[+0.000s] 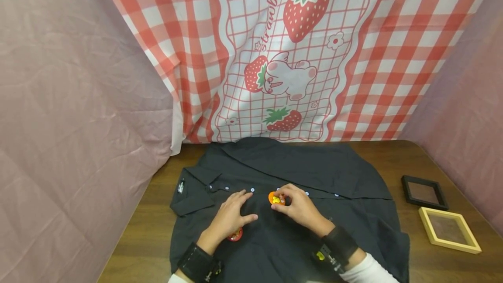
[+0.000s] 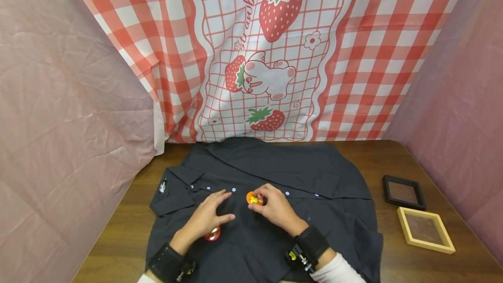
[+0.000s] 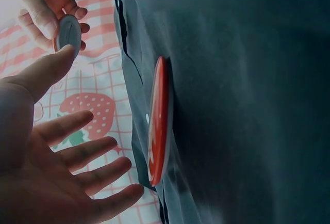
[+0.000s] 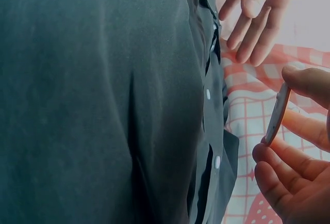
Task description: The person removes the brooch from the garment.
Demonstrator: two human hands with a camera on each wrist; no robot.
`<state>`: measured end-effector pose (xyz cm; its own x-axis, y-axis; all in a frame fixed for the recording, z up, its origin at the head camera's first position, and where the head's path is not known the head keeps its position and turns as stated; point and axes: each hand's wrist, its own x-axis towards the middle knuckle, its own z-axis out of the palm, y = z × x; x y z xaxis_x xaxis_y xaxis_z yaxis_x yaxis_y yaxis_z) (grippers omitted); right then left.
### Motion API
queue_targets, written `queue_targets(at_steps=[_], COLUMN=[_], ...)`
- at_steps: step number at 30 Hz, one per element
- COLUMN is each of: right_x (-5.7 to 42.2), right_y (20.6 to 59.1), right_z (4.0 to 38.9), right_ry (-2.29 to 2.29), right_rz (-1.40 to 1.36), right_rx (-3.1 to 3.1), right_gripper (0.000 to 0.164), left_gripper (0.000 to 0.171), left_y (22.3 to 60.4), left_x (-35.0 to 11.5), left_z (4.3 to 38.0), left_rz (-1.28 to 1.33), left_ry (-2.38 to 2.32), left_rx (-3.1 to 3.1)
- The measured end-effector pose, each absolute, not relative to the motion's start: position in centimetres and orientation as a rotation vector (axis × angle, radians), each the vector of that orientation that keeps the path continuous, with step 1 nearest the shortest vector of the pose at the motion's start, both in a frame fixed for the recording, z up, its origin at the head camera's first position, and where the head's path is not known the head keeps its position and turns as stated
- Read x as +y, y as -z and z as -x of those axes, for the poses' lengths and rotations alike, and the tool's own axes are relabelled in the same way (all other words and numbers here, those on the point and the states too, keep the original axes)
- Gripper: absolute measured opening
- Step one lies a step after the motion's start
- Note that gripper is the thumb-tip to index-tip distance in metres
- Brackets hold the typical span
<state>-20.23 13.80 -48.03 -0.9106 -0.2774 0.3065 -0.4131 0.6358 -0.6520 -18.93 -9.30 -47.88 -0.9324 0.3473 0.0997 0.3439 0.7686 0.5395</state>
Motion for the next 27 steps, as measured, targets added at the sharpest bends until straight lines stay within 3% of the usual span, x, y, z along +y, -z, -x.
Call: queue_targets(at_steps=[27], right_x=[15.3], right_y=[48.0], right_z=[20.0], right_ry=[-1.080], right_rz=[-0.599], right_rx=[-2.628], right_gripper=[0.025], left_gripper=[0.068], left_y=[48.3], left_x=[-9.1], left_z=[18.6], left_rz=[-0.530], left_ry=[-0.809], left_rx=[2.913])
